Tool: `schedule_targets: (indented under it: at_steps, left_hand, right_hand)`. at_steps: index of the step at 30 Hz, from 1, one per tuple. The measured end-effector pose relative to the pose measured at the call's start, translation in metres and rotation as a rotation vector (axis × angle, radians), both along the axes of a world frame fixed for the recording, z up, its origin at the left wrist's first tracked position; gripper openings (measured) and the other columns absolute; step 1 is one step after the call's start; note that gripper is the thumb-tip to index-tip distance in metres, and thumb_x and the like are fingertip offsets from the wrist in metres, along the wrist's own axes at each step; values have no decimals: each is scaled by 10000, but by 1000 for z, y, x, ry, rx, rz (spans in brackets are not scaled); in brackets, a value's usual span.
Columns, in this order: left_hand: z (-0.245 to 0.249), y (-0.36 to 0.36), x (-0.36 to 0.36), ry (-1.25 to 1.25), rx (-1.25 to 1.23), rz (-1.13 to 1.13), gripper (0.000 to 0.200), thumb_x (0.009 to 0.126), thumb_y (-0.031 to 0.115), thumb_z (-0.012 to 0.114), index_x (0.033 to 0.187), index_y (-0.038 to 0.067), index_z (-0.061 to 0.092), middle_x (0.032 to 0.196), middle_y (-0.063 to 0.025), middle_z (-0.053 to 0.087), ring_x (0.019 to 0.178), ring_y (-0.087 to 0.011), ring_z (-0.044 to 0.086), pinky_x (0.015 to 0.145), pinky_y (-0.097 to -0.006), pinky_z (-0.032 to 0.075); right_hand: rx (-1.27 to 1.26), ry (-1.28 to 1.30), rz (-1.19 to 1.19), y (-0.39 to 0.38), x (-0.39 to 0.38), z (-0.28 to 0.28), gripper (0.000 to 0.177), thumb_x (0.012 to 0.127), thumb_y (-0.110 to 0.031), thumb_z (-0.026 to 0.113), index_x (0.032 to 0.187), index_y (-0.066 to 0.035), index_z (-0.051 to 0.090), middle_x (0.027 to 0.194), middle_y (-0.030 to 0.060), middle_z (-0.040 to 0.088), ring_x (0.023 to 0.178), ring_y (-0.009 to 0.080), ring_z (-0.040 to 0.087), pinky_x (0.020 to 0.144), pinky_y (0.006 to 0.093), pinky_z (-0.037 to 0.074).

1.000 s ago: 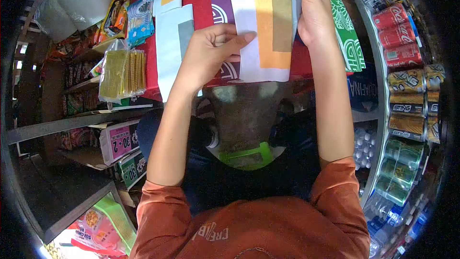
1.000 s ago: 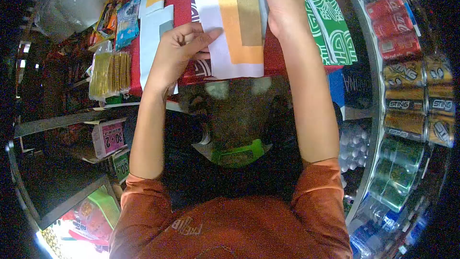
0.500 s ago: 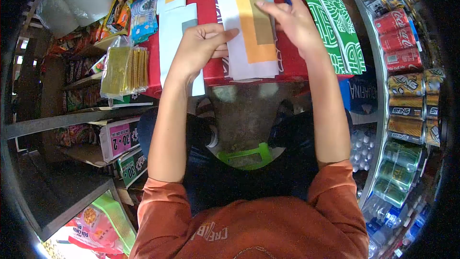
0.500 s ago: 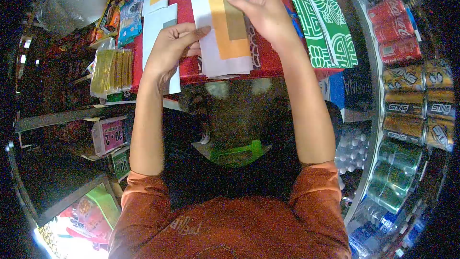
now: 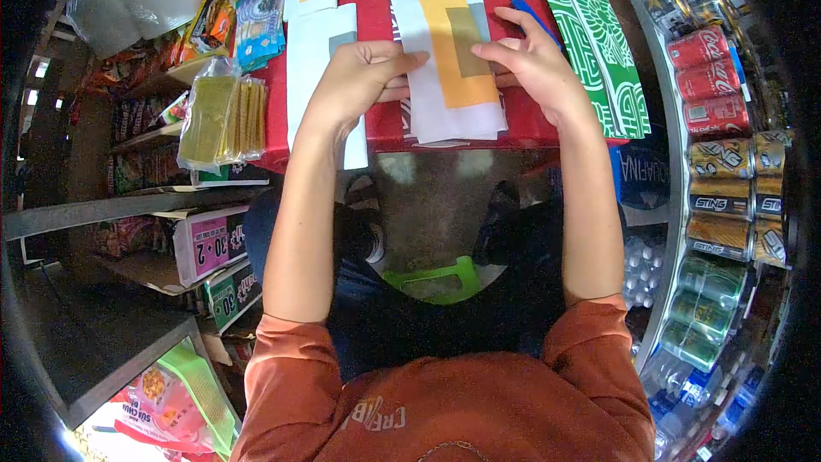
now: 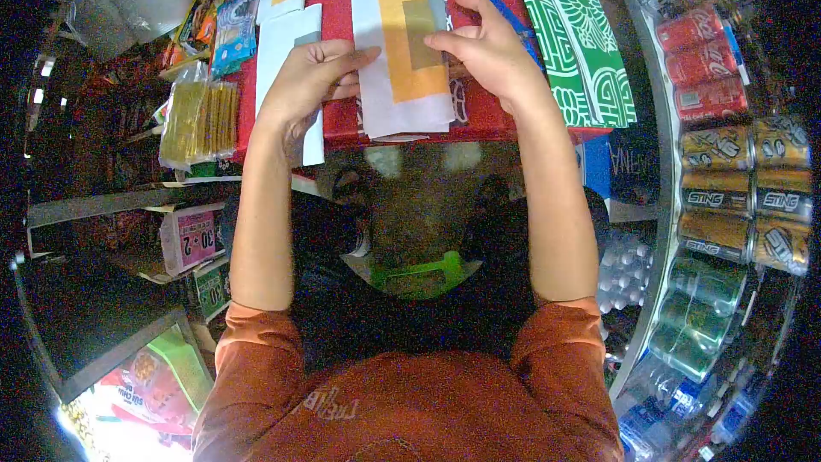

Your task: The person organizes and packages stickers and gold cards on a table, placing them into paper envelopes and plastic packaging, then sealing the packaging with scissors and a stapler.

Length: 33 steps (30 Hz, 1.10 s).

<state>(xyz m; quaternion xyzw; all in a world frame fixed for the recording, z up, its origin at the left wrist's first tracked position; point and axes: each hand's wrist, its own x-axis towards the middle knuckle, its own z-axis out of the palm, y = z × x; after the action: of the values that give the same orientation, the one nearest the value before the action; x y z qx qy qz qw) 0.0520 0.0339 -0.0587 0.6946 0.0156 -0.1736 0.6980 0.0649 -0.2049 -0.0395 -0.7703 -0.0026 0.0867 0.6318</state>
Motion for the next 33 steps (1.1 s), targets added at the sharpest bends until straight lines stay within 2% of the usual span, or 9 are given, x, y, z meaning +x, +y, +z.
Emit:
schedule_targets:
  at_steps: [6,15,23,32,33]
  left_hand:
    - [7,-3,-4,4,-7,-6,219,945,214,709,1040,18,723,980,-33,727,852,-104,692,794,-270,562]
    - [29,-4,-20,-35,97,-18,575,925,291,733,1350,-57,563,1128,-106,699,969,-172,682,845,-315,569]
    - [20,0,-22,-85,135,-10,595,945,292,721,1375,-72,529,1034,-85,668,938,-162,675,817,-294,587]
    - [18,6,-21,-109,139,-9,524,970,251,690,1368,-50,532,1072,-87,664,908,-180,691,824,-298,593]
    - [18,7,-21,-113,130,-13,515,973,245,684,1369,-48,532,1074,-85,664,910,-181,693,825,-298,593]
  right_hand:
    - [-16,-18,12,-1,6,-9,835,807,-149,809,1469,62,346,1053,210,720,940,228,695,840,339,536]
    - [-53,-89,-13,3,14,-14,789,815,-96,790,1455,71,361,1007,209,722,906,231,705,801,337,549]
    - [-63,-121,-10,-1,18,-22,775,816,-95,798,1443,72,374,950,195,730,851,218,709,768,339,552]
    - [-187,-200,28,-8,19,-26,797,827,-277,823,1397,111,425,874,141,710,803,173,677,726,309,531]
    - [-217,-187,43,-8,18,-25,780,847,-282,808,1416,83,421,893,124,690,823,174,676,721,315,547]
